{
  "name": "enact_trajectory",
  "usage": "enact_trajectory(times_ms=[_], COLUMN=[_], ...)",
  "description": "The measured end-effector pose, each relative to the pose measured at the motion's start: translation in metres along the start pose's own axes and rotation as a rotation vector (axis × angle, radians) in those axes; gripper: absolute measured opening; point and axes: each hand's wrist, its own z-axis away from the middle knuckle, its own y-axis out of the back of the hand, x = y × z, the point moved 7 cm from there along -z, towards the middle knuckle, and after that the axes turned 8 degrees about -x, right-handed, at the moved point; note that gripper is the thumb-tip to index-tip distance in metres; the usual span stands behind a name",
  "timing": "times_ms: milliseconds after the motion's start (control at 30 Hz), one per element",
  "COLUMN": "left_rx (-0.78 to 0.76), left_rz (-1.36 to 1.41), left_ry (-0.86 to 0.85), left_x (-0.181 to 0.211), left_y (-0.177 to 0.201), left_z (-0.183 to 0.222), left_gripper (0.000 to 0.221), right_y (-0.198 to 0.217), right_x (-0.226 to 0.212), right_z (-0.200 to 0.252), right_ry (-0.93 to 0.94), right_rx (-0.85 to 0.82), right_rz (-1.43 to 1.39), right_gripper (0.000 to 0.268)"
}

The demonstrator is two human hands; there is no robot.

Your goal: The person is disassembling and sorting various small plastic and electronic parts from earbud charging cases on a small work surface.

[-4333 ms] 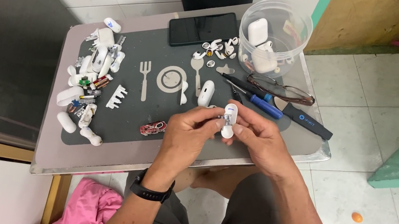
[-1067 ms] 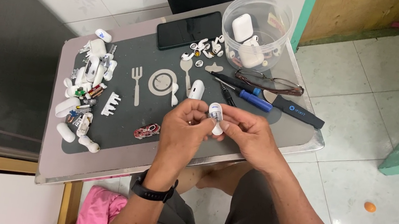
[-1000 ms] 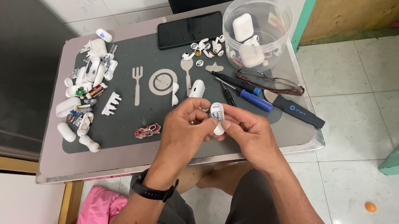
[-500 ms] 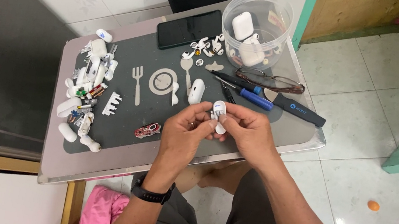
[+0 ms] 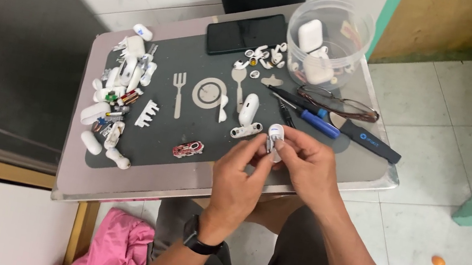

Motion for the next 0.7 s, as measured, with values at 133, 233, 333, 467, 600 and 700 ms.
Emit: enact_trajectory(times_ms=[133, 233, 333, 467, 600, 700], left_rx=[0.033, 0.05, 0.073, 0.086, 0.061, 0.026], left_rz=[0.069, 0.101, 0.162, 0.238, 0.276, 0.32], left_ry=[-0.061, -0.06, 0.042, 0.251, 0.29, 0.249], left_x=[0.013, 0.013, -0.008, -0.027, -0.041, -0.037], left_y=[0.006, 0.006, 0.001, -0.002, 0.003, 0.007], left_z=[0.0, 0.0, 0.003, 0.004, 0.01, 0.01], left_gripper=[0.028, 0.02, 0.014, 0.013, 0.02, 0.021], right_y=[0.001, 0.003, 0.006, -0.006, -0.008, -0.001], right_x=[0.0, -0.001, 0.005, -0.008, -0.004, 0.008], right_z=[0.001, 0.0, -0.001, 0.005, 0.008, 0.004], right_ry=[0.001, 0.015, 0.031, 0.003, 0.005, 0.03], right_rx=[0.018, 0.016, 0.009, -0.006, -0.031, -0.014], right_rz=[0.132, 0.227, 0.237, 0.173, 0.178, 0.157], right_gripper=[0.031, 0.031, 0.031, 0.032, 0.033, 0.032])
